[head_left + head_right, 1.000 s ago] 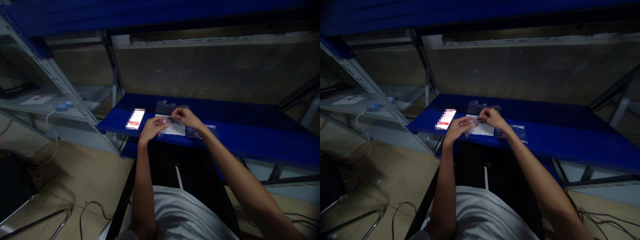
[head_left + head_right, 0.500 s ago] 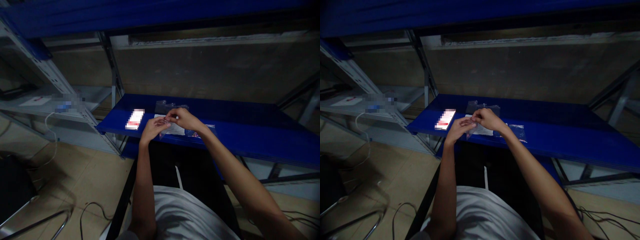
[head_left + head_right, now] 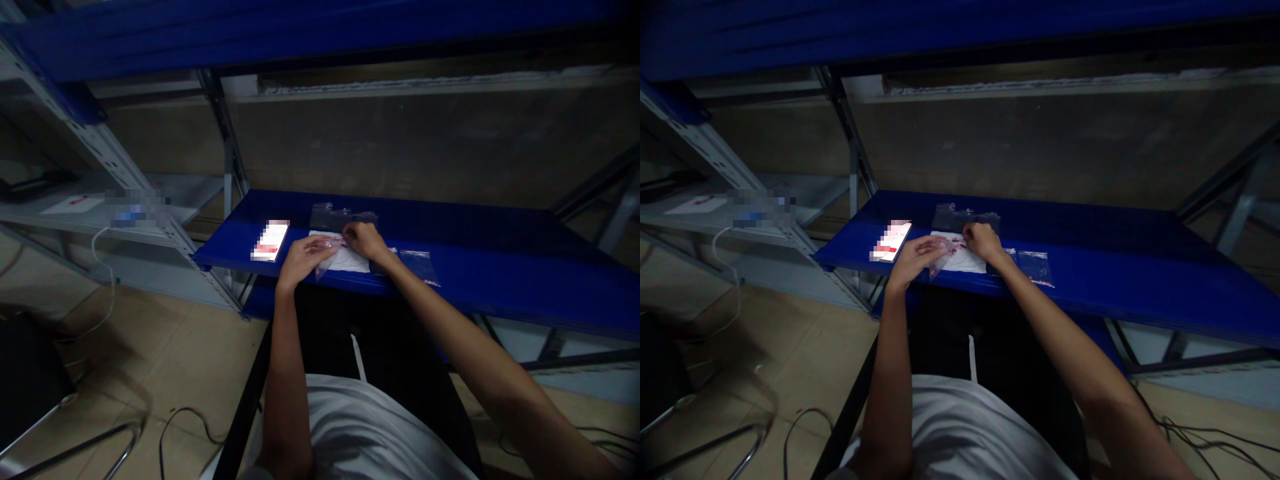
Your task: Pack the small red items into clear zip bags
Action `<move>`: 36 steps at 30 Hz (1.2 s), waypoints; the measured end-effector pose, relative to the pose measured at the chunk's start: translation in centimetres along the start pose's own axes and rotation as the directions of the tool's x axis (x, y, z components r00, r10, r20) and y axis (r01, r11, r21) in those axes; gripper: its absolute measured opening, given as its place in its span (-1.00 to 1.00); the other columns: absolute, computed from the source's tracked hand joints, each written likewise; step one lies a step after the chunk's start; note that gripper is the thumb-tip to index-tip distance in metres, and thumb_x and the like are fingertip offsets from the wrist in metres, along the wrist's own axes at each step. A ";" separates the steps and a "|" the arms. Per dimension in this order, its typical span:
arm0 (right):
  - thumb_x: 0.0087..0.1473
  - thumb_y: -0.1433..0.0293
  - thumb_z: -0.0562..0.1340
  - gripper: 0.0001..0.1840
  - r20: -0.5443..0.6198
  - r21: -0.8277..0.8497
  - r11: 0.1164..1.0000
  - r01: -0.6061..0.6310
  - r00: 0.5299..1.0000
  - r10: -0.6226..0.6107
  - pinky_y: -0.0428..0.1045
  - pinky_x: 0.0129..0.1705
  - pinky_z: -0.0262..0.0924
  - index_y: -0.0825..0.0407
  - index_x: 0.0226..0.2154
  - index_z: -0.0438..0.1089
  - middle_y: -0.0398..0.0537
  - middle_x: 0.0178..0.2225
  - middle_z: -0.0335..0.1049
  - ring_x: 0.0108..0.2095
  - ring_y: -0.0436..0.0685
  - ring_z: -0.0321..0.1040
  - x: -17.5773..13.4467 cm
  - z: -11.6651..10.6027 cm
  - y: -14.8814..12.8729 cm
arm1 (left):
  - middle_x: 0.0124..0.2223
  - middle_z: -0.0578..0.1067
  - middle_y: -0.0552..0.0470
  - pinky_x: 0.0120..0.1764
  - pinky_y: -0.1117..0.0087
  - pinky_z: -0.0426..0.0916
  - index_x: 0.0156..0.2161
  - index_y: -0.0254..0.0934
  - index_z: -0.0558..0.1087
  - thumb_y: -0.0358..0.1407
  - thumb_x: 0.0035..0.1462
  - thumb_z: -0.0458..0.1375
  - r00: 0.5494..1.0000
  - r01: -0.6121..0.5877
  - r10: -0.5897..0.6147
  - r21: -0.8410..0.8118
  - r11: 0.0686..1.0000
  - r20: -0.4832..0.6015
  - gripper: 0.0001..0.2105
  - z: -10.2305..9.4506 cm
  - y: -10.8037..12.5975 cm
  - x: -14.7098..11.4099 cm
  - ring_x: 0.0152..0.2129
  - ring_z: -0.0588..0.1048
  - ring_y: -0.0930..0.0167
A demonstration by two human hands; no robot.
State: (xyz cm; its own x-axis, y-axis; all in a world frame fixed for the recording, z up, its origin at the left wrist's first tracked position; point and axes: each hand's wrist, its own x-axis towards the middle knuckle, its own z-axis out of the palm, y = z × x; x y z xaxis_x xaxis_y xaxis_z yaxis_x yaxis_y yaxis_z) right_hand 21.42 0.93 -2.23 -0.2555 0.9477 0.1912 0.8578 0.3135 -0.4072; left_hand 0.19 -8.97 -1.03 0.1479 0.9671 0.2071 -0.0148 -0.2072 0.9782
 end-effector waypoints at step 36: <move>0.24 0.01 0.22 -0.55 0.056 0.533 0.827 0.177 0.968 -0.243 -0.05 -0.40 0.07 0.03 -0.21 0.59 -0.13 -0.45 0.46 -0.46 0.05 0.25 -7.7 -6.3 -5.1 | -0.11 0.67 -0.15 -0.16 0.31 0.50 -0.03 -0.32 0.62 -0.14 -0.01 0.47 0.998 0.009 -0.005 -0.050 0.999 0.063 -0.55 1.0 0.1 0.0 -0.17 0.62 0.26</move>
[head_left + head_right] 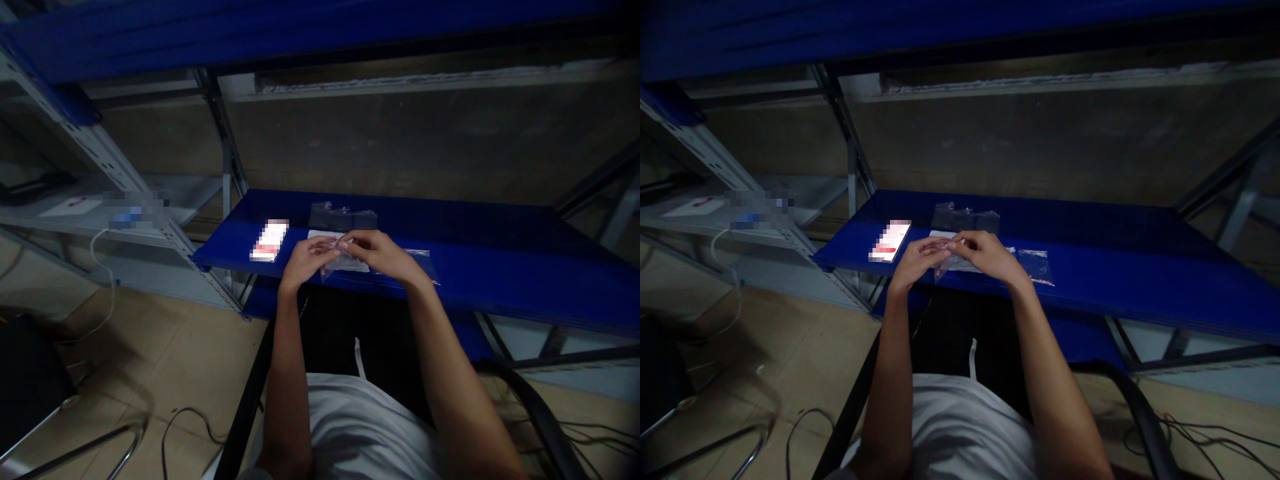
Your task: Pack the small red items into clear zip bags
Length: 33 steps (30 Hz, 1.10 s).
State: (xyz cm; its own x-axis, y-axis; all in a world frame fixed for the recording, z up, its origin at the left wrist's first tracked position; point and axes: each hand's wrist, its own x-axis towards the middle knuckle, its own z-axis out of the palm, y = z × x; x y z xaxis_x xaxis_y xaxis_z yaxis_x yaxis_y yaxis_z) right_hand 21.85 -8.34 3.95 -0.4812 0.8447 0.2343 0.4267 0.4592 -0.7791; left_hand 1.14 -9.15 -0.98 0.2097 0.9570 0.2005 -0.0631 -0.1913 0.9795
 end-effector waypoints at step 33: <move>0.16 0.13 0.35 -0.72 -0.506 -0.024 0.994 -0.111 0.858 0.084 0.06 -0.30 0.36 -0.03 -0.20 0.57 0.05 -0.27 0.64 -0.26 0.27 0.57 -5.8 -1.8 -0.2 | -0.31 0.62 -0.03 -0.09 0.28 0.47 -0.28 -0.28 0.50 -0.09 0.06 0.43 0.999 -0.022 0.025 -0.101 0.995 0.033 -0.68 4.6 0.5 1.0 -0.27 0.63 0.31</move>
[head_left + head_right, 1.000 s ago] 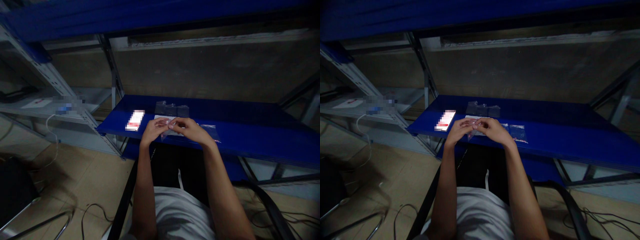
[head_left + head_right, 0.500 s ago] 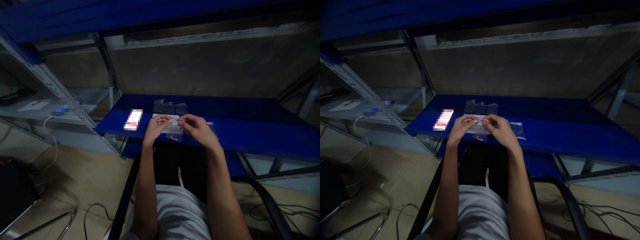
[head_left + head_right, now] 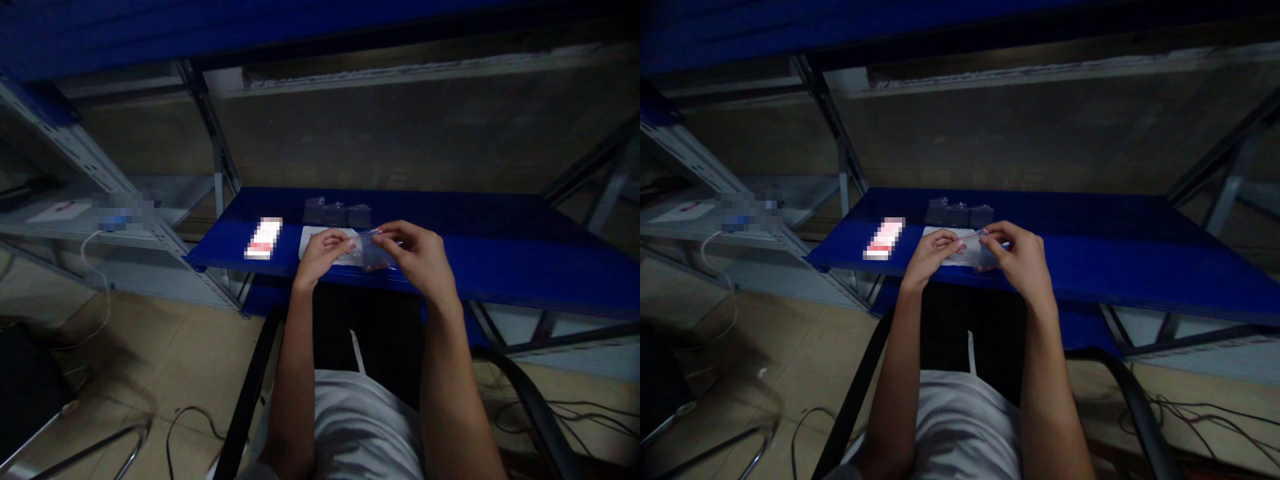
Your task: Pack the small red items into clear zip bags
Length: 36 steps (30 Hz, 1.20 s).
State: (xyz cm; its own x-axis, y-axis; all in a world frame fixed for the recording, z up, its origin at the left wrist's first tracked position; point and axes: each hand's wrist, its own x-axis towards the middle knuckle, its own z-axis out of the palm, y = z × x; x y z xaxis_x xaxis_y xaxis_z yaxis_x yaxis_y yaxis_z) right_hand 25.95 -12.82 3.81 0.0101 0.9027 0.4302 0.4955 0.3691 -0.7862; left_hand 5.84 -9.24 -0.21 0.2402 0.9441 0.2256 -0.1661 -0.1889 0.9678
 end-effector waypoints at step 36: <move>0.21 0.56 0.23 -0.75 0.472 -0.452 0.869 0.203 0.881 0.039 -0.11 -0.20 0.17 0.09 -0.17 0.62 0.07 -0.20 0.66 -0.19 0.13 0.54 10.0 10.1 7.3 | -0.37 0.58 0.03 -0.29 0.43 0.35 -0.16 -0.24 0.56 -0.08 0.16 0.35 0.963 -0.049 0.056 0.033 0.998 -0.264 -0.73 -6.3 0.2 -1.8 -0.38 0.54 0.42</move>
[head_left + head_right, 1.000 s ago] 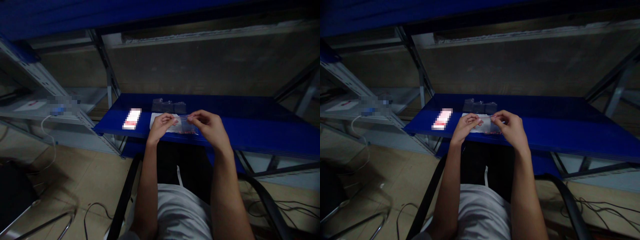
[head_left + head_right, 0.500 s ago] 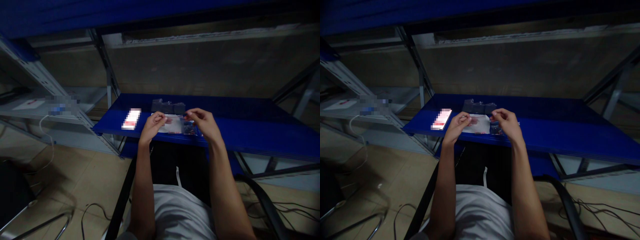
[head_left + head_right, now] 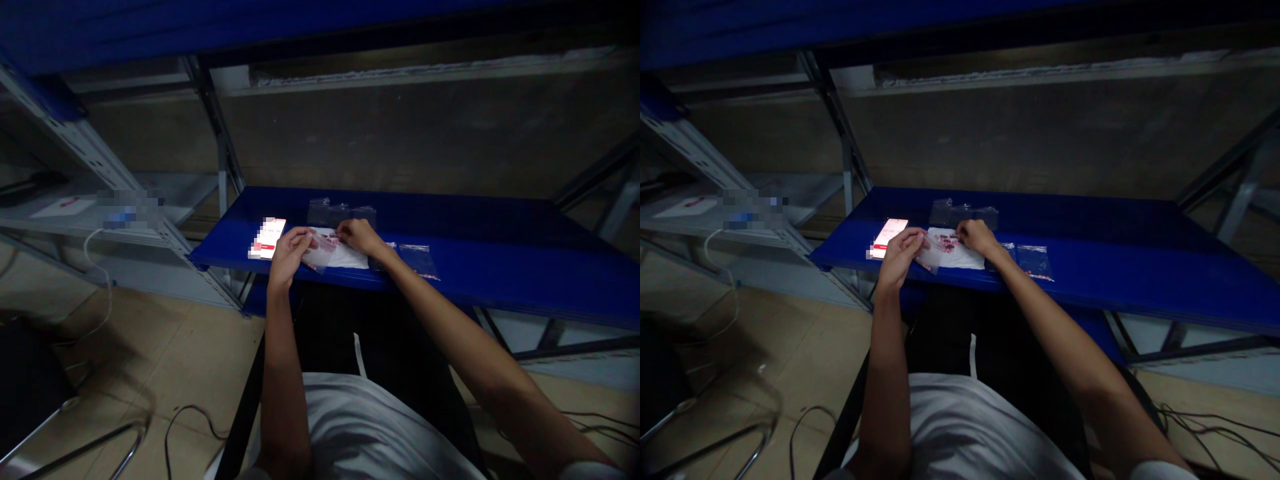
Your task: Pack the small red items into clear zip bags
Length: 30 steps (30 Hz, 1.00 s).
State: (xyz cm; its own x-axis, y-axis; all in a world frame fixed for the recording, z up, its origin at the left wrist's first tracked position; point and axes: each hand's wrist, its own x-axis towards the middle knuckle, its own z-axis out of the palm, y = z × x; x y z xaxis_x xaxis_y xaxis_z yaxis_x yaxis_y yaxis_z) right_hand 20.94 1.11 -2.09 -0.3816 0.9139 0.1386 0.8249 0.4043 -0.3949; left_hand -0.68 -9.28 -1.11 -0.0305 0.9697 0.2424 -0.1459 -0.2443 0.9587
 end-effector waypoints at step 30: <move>0.17 0.27 0.27 -0.80 -0.165 0.418 0.872 0.256 0.965 -0.204 0.02 -0.24 0.19 0.03 -0.32 0.55 -0.01 -0.33 0.58 -0.31 0.16 0.43 -6.5 -6.1 -5.6 | -0.30 0.62 -0.04 -0.49 0.49 0.44 -0.16 -0.26 0.57 -0.06 0.16 0.35 0.997 0.027 -0.025 -0.030 0.999 0.078 -0.69 2.5 -0.1 0.0 -0.35 0.60 0.33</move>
State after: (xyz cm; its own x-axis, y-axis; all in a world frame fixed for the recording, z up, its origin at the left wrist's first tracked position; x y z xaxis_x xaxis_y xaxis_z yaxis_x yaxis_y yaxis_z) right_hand 21.32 -6.93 4.74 -0.4679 0.8054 0.3639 0.4476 0.5710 -0.6882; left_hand 1.80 -9.28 -0.80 0.0502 0.9720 0.2297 -0.1763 -0.2177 0.9600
